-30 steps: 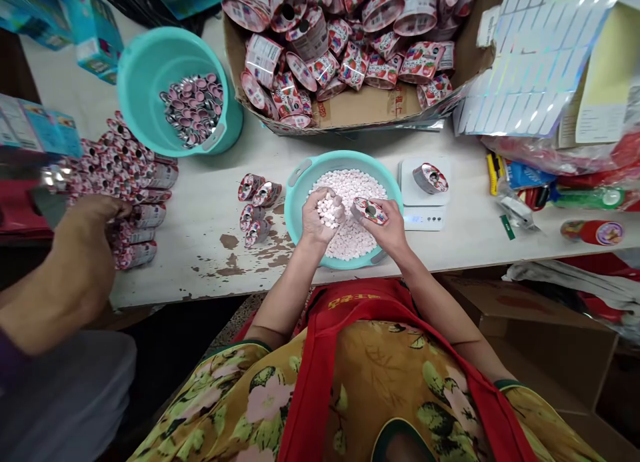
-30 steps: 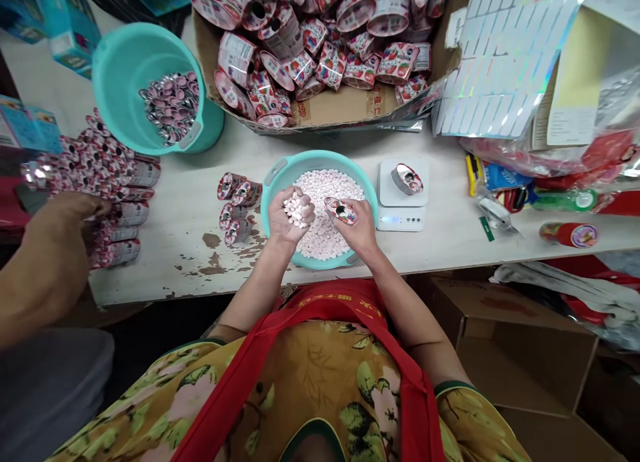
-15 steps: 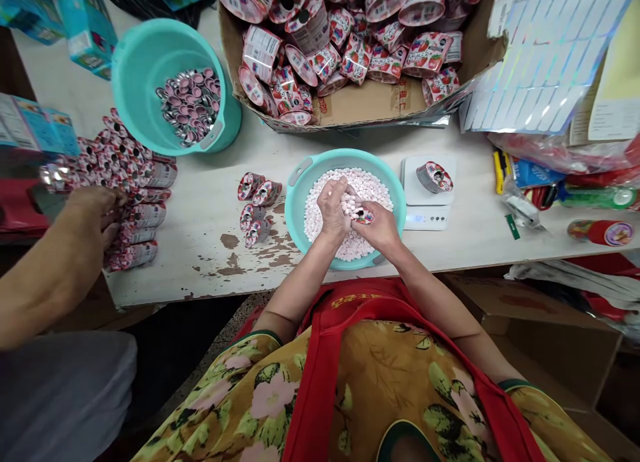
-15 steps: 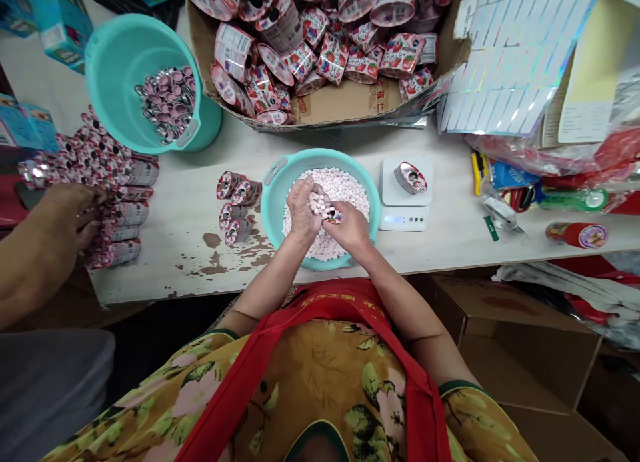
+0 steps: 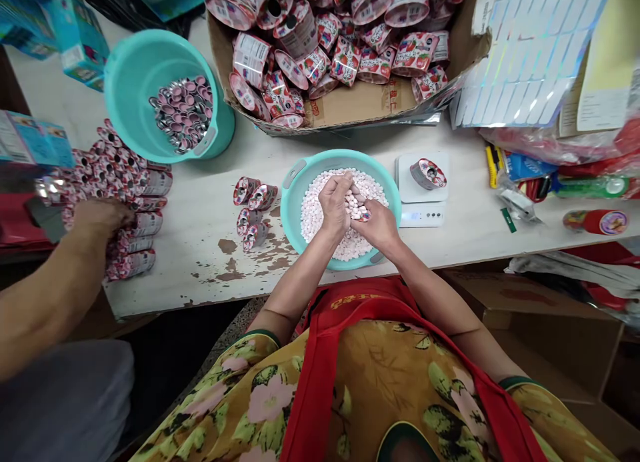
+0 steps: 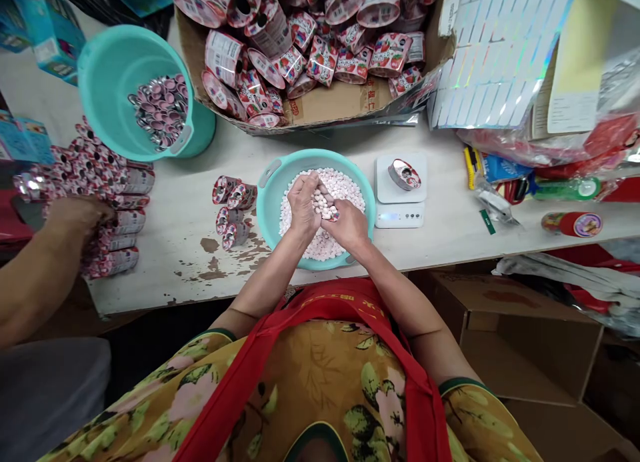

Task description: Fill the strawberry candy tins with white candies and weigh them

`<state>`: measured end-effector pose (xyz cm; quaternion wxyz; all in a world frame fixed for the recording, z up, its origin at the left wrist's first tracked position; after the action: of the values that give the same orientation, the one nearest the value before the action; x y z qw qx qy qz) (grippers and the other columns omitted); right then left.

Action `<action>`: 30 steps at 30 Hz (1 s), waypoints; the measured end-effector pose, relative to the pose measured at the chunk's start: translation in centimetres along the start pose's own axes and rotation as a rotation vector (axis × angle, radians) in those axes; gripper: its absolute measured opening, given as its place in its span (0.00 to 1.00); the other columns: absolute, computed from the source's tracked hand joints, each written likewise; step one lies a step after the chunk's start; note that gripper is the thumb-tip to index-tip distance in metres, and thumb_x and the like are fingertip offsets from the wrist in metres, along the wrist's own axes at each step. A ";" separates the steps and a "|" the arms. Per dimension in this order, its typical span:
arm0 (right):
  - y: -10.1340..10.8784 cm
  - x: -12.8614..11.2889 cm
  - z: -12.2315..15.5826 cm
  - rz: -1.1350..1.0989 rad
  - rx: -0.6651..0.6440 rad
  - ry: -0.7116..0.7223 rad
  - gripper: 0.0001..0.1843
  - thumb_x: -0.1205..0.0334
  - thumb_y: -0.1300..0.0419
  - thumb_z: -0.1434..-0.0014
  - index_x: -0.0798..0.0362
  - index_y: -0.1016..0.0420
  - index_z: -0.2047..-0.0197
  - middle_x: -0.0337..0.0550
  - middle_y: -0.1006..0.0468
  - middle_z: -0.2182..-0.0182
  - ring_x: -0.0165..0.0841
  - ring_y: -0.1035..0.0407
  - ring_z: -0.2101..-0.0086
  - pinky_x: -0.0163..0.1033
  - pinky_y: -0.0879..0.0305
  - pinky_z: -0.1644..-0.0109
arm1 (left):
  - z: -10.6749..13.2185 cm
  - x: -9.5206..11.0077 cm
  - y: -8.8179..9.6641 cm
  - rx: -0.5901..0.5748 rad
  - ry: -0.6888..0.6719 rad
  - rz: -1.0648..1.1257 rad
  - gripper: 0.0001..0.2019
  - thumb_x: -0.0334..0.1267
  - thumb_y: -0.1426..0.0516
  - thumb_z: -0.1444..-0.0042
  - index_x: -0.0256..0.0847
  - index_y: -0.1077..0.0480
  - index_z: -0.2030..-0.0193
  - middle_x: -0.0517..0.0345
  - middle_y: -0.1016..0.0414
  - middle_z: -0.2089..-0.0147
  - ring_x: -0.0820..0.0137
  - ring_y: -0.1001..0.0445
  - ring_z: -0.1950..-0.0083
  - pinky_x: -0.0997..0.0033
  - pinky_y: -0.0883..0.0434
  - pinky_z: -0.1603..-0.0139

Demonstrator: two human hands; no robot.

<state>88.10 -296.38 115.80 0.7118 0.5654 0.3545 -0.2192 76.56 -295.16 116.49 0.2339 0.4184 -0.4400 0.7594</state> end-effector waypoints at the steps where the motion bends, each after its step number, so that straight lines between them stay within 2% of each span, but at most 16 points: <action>1: 0.1 0.0 0.0 -0.004 0.004 -0.005 0.19 0.56 0.31 0.51 0.49 0.20 0.54 0.47 0.18 0.56 0.48 0.24 0.54 0.52 0.29 0.47 | -0.1 -0.1 0.1 0.010 -0.005 -0.009 0.17 0.44 0.35 0.43 0.40 0.36 0.72 0.67 0.34 0.76 0.79 0.33 0.78 0.78 0.35 0.74; 5: 0.7 0.2 0.2 -0.002 0.033 -0.021 0.20 0.57 0.31 0.51 0.47 0.20 0.53 0.45 0.18 0.56 0.48 0.25 0.54 0.52 0.29 0.48 | -0.1 -0.5 0.1 0.015 -0.008 -0.019 0.18 0.43 0.35 0.43 0.40 0.38 0.75 0.67 0.36 0.77 0.80 0.34 0.78 0.78 0.35 0.73; 10: 1.0 0.2 0.4 0.051 0.019 -0.025 0.16 0.57 0.32 0.51 0.50 0.20 0.57 0.48 0.19 0.57 0.48 0.25 0.56 0.50 0.28 0.53 | 0.3 -0.5 -0.9 -0.010 0.015 -0.013 0.18 0.45 0.35 0.42 0.40 0.37 0.74 0.67 0.35 0.77 0.79 0.34 0.78 0.78 0.35 0.74; 14: 1.1 0.2 0.4 -0.003 0.067 -0.001 0.17 0.58 0.31 0.51 0.48 0.20 0.56 0.46 0.19 0.58 0.46 0.25 0.56 0.48 0.28 0.53 | 0.3 -0.4 -1.1 -0.008 0.062 -0.026 0.19 0.47 0.35 0.42 0.40 0.37 0.74 0.67 0.37 0.78 0.80 0.36 0.79 0.79 0.37 0.76; 21: 1.1 0.2 0.4 -0.030 0.076 -0.006 0.15 0.59 0.33 0.51 0.49 0.21 0.58 0.45 0.19 0.59 0.45 0.25 0.57 0.47 0.29 0.53 | 0.6 0.0 -1.5 -0.114 0.078 0.028 0.19 0.52 0.35 0.43 0.40 0.33 0.71 0.65 0.35 0.77 0.77 0.33 0.77 0.76 0.35 0.75; 26: 1.2 0.4 0.2 -0.149 0.091 0.013 0.15 0.60 0.33 0.51 0.49 0.21 0.58 0.44 0.19 0.59 0.44 0.25 0.56 0.46 0.29 0.50 | 0.5 0.5 -2.0 -0.070 0.124 -0.020 0.20 0.53 0.36 0.42 0.40 0.34 0.72 0.65 0.37 0.79 0.77 0.31 0.77 0.77 0.35 0.76; 30: 0.7 0.7 0.2 -0.276 0.096 0.063 0.16 0.61 0.33 0.51 0.49 0.21 0.57 0.42 0.19 0.59 0.41 0.25 0.56 0.45 0.30 0.49 | 0.5 0.4 -2.2 -0.066 0.132 -0.033 0.21 0.55 0.38 0.41 0.40 0.34 0.72 0.68 0.42 0.83 0.79 0.37 0.82 0.79 0.42 0.81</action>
<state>89.12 -296.31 115.76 0.6358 0.5512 0.4399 -0.3138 78.18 -294.51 118.05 0.2885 0.3666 -0.4417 0.7663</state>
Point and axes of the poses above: each hand's wrist, its own z-axis away from the middle knuckle, its own y-axis out of the back of the hand, x = y × z, the point moved 4 cm from there along -z, towards the middle knuckle
